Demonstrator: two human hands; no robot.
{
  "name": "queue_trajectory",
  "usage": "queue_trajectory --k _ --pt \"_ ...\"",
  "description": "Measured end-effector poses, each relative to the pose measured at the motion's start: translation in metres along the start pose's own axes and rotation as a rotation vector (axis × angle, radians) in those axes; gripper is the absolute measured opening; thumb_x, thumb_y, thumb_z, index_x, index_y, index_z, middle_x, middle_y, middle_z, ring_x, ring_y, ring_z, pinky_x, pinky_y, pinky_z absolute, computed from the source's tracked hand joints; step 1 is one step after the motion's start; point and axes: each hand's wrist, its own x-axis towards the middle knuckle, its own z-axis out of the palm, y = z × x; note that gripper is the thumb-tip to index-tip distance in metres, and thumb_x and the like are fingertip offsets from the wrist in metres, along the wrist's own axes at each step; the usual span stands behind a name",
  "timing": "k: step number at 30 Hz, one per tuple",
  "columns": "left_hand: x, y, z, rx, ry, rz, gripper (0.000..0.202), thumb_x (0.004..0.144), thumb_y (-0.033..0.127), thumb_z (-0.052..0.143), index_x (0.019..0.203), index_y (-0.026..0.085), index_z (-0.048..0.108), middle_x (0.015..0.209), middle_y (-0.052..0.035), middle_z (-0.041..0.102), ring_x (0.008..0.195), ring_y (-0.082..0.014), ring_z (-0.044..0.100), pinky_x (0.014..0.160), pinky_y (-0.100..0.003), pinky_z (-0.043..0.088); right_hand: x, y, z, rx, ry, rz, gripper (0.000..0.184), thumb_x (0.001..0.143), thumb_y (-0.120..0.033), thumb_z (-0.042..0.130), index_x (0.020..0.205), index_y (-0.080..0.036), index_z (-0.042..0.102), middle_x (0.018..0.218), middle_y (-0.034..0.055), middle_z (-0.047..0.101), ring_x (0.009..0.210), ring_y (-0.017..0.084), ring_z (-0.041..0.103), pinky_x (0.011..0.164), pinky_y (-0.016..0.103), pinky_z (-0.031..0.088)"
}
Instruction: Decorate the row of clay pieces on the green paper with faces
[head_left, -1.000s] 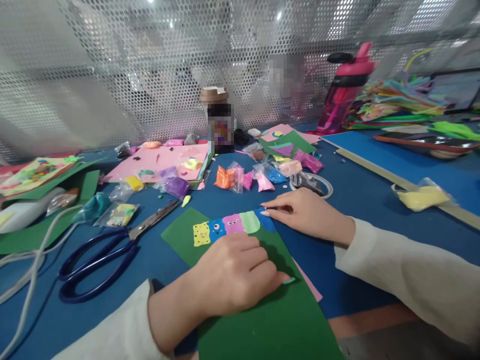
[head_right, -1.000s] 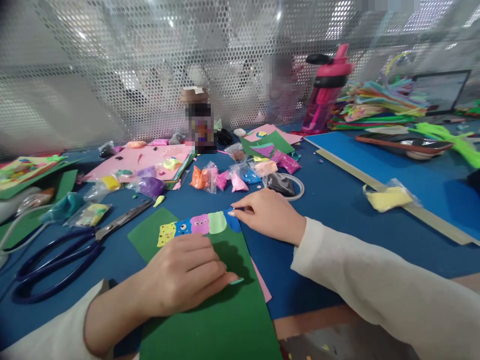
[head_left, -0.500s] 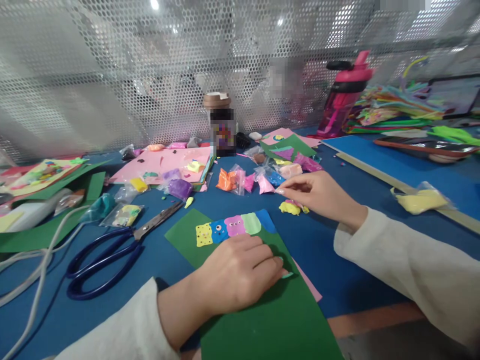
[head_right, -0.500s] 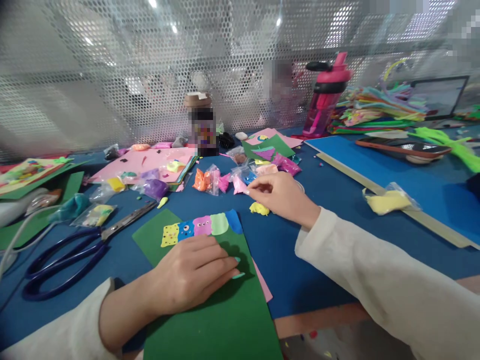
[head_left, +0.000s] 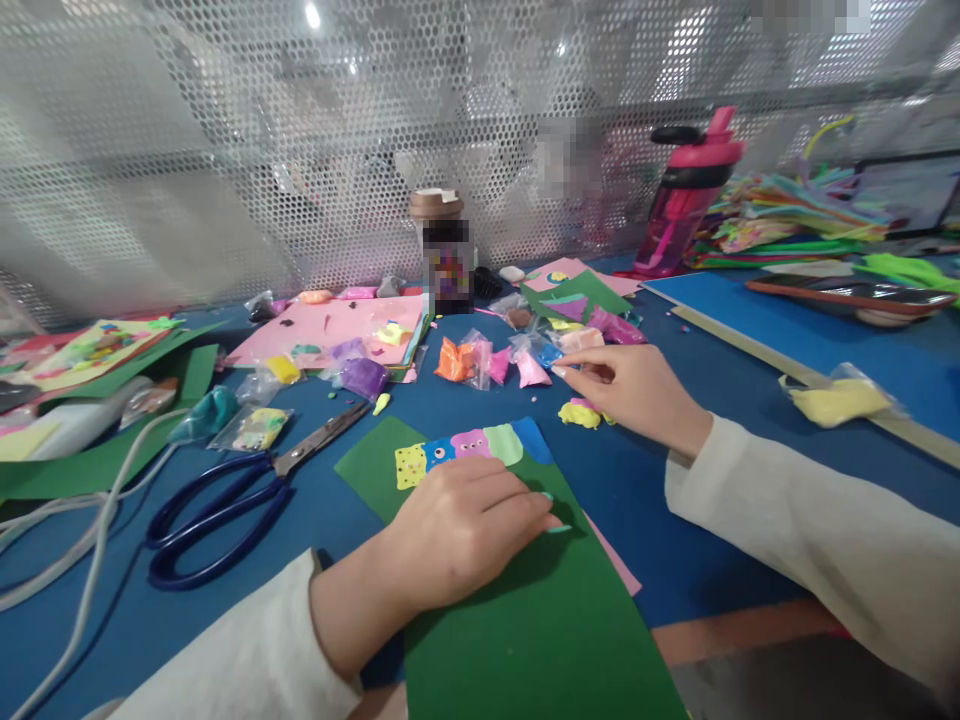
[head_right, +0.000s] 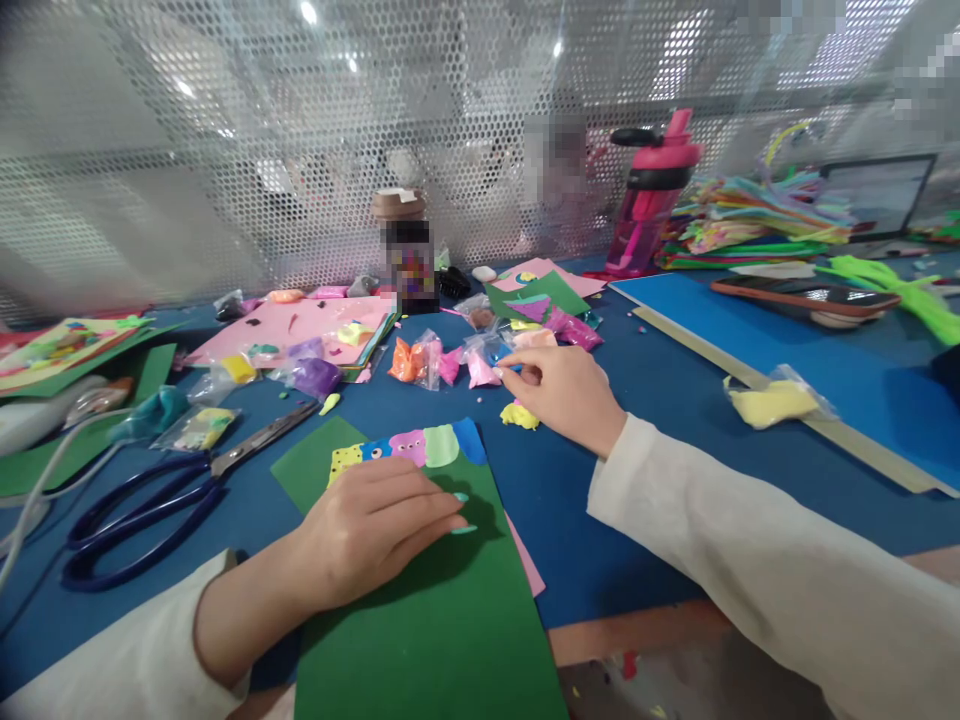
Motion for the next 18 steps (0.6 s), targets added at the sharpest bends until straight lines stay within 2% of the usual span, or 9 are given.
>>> queue_trajectory --k 6,9,11,13,16,18 --pt "-0.003 -0.001 -0.002 0.032 0.035 -0.018 0.017 0.083 0.024 0.056 0.070 0.015 0.061 0.059 0.0013 0.060 0.055 -0.0098 0.056 0.054 -0.023 0.043 -0.004 -0.008 -0.003 0.084 0.018 -0.112 0.021 0.077 -0.025 0.054 0.082 -0.016 0.072 0.064 0.0027 0.068 0.051 0.013 0.054 0.050 0.025 0.039" --pt "-0.004 -0.003 -0.004 0.014 0.063 0.006 0.005 0.081 0.015 0.057 0.081 0.014 0.061 0.069 -0.0009 0.064 0.062 -0.0111 0.058 0.058 -0.024 0.046 -0.006 -0.011 -0.005 0.098 0.011 -0.162 0.021 0.079 -0.025 0.053 0.080 -0.016 0.071 0.066 0.0033 0.068 0.053 0.013 0.055 0.051 0.025 0.040" --pt "-0.004 -0.004 -0.005 -0.004 0.068 0.019 0.011 0.080 0.008 0.054 0.088 0.012 0.061 0.077 -0.0032 0.066 0.067 -0.0118 0.059 0.062 -0.024 0.048 -0.007 -0.012 -0.005 0.110 0.004 -0.181 0.020 0.079 -0.024 0.053 0.079 -0.017 0.071 0.063 0.0023 0.066 0.052 0.013 0.054 0.050 0.025 0.040" --pt "-0.003 -0.005 -0.006 -0.008 0.064 0.023 0.011 0.081 0.007 0.052 0.087 0.011 0.060 0.076 -0.0033 0.065 0.067 -0.0115 0.059 0.062 -0.024 0.049 -0.008 -0.013 -0.004 0.141 -0.025 -0.223 0.019 0.078 -0.021 0.053 0.083 -0.017 0.071 0.062 0.0017 0.064 0.052 0.013 0.053 0.052 0.025 0.042" --pt "-0.002 -0.004 -0.005 0.023 0.009 0.012 0.012 0.084 0.017 0.053 0.076 0.014 0.061 0.065 -0.0004 0.062 0.060 -0.0105 0.057 0.057 -0.023 0.047 -0.008 -0.012 -0.002 0.187 -0.140 -0.389 0.025 0.079 -0.016 0.049 0.095 -0.015 0.069 0.085 0.0075 0.064 0.078 0.017 0.058 0.074 0.032 0.047" --pt "-0.002 -0.003 -0.003 0.041 -0.035 0.005 0.018 0.085 0.023 0.053 0.071 0.014 0.061 0.059 0.0006 0.060 0.056 -0.0103 0.055 0.054 -0.023 0.045 -0.008 -0.011 0.000 0.157 -0.247 -0.503 0.032 0.080 -0.013 0.046 0.105 -0.018 0.066 0.111 0.0116 0.057 0.105 0.023 0.051 0.092 0.042 0.039"
